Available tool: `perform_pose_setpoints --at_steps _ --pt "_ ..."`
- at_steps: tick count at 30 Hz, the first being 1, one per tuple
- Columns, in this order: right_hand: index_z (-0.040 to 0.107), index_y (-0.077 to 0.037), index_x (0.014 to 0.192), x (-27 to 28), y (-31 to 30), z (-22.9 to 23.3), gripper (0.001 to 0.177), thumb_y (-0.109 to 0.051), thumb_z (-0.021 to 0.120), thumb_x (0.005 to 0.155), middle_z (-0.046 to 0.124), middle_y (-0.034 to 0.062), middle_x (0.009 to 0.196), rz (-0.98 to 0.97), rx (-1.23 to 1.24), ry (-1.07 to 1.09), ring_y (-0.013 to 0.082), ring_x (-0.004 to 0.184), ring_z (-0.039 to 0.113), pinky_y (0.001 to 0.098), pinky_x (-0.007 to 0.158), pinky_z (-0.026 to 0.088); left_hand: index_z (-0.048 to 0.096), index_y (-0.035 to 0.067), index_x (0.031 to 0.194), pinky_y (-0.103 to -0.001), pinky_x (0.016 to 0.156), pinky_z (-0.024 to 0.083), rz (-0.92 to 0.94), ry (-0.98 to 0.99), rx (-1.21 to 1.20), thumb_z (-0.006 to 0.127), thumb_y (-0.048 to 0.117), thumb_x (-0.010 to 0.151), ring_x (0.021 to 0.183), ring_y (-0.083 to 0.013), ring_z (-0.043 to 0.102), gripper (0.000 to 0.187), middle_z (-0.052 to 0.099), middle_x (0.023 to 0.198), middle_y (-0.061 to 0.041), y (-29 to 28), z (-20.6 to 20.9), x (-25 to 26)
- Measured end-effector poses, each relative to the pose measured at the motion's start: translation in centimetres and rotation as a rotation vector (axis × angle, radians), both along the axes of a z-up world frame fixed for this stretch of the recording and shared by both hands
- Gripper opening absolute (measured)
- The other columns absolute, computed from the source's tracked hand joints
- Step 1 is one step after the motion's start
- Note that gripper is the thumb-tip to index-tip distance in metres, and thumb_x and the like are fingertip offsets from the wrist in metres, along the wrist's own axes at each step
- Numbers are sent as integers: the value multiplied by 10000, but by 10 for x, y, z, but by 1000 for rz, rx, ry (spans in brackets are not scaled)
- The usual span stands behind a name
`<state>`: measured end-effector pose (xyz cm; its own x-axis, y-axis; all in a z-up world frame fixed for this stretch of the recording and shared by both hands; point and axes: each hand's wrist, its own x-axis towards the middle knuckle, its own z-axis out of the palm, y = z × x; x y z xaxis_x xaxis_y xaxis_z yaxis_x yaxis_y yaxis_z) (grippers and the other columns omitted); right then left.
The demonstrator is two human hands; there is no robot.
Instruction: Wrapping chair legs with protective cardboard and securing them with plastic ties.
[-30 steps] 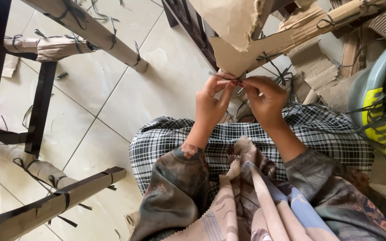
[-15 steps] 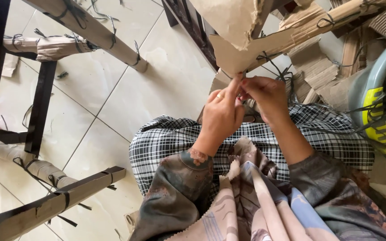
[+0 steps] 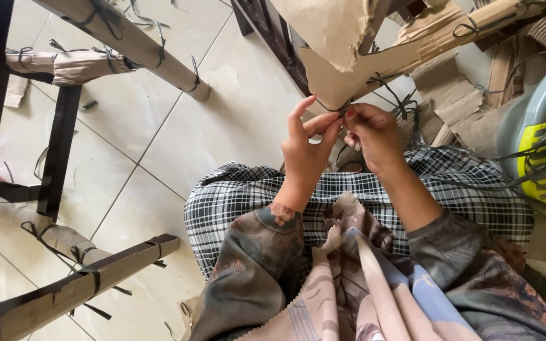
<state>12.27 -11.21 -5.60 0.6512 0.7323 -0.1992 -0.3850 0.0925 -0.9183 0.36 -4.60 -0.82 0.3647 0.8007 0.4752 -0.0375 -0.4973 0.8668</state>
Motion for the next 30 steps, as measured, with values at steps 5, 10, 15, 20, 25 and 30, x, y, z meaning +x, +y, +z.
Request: perform_pose_setpoints --at_steps 5,10,15,20,25,30 --pt "730 24 956 -3 -4 25 80 9 684 1019 554 92 683 -29 -24 -195 63 560 486 187 472 436 597 180 1186 -241 792 599 93 156 363 785 165 901 796 -93 761 342 780 961 110 18 -9 1" --pt "759 26 962 -2 -5 34 70 -2 721 1013 536 68 633 -9 -20 -289 55 539 485 185 480 435 593 178 991 -280 832 573 109 168 504 780 163 888 837 -118 744 214 747 980 102 23 -23 6" --pt "823 -13 990 -2 -8 57 88 57 788 948 652 122 670 -16 -4 -702 96 585 570 271 512 426 550 108 926 -338 843 563 70 119 537 700 62 933 887 -239 716 156 708 1005 -31 22 -8 6" --pt "835 -35 957 12 -10 51 121 83 829 931 661 101 696 -114 68 -1025 171 556 588 287 521 447 534 93 910 -339 823 542 51 126 542 631 28 965 872 -264 680 129 663 985 -81 31 -21 1" --pt "807 -14 914 31 -10 37 121 77 775 987 619 79 682 -132 122 -1138 174 529 495 308 513 400 535 69 865 -332 800 542 58 148 547 603 22 986 857 -294 667 146 648 967 -111 42 -15 -6" --pt "813 -47 941 53 -25 22 69 -8 868 933 688 132 749 20 -92 -1063 316 708 676 365 640 485 510 72 914 -361 768 572 65 220 442 608 105 1014 846 -323 670 143 603 872 -112 39 -13 -5"
